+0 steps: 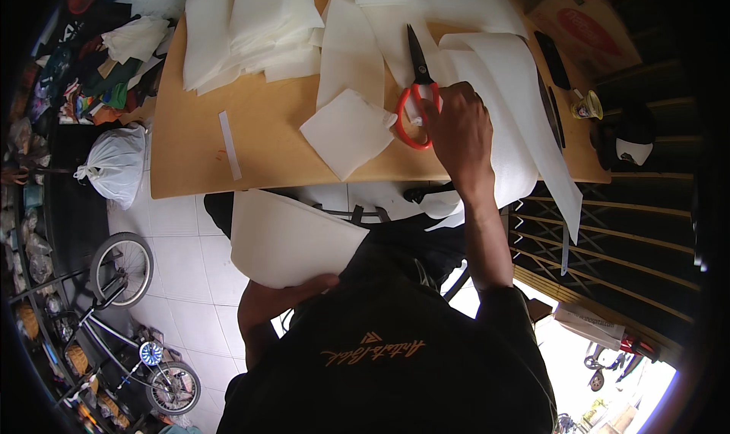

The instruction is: The person cuts pieces of white foam padding using shears.

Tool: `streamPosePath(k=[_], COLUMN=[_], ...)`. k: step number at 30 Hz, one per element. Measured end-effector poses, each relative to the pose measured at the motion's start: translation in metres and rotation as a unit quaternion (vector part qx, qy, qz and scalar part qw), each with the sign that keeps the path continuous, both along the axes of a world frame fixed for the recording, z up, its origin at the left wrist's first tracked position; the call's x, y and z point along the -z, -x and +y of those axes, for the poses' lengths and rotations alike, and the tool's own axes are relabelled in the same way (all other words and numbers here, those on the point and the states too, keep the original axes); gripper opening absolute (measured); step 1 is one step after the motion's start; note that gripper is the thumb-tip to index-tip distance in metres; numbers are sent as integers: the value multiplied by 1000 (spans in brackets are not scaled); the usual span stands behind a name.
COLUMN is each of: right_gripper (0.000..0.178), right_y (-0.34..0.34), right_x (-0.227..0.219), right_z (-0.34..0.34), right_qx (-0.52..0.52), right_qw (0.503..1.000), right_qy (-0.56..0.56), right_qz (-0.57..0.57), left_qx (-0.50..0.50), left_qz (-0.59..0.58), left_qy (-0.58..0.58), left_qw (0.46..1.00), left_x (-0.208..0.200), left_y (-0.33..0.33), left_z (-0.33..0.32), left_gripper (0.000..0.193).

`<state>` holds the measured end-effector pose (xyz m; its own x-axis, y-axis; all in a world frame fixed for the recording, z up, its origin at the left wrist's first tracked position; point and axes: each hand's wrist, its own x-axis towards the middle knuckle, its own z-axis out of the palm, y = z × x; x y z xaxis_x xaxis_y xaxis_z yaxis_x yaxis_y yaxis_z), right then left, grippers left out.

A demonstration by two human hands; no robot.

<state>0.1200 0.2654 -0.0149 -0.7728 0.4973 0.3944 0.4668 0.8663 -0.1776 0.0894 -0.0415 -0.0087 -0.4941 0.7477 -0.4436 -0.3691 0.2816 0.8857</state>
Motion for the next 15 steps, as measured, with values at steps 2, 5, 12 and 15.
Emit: streamPosePath(k=[2, 5, 12, 15], right_gripper=[23, 63, 38, 25], right_y=[1, 3, 1, -7], right_x=[-8, -2, 4, -23], right_z=[-14, -53, -50, -12], right_qx=[-33, -54, -89, -145], right_qw=[991, 995, 964, 933], right_qy=[62, 79, 245, 281], right_qz=[111, 18, 56, 173], left_qx=[16, 24, 1, -19], left_qz=[38, 48, 43, 40], left_qy=[-16, -12, 3, -22], left_qw=[999, 998, 999, 999], left_x=[8, 9, 12, 17], left_y=[4, 9, 10, 7], left_z=[0, 6, 12, 10], left_gripper=[25, 27, 32, 31])
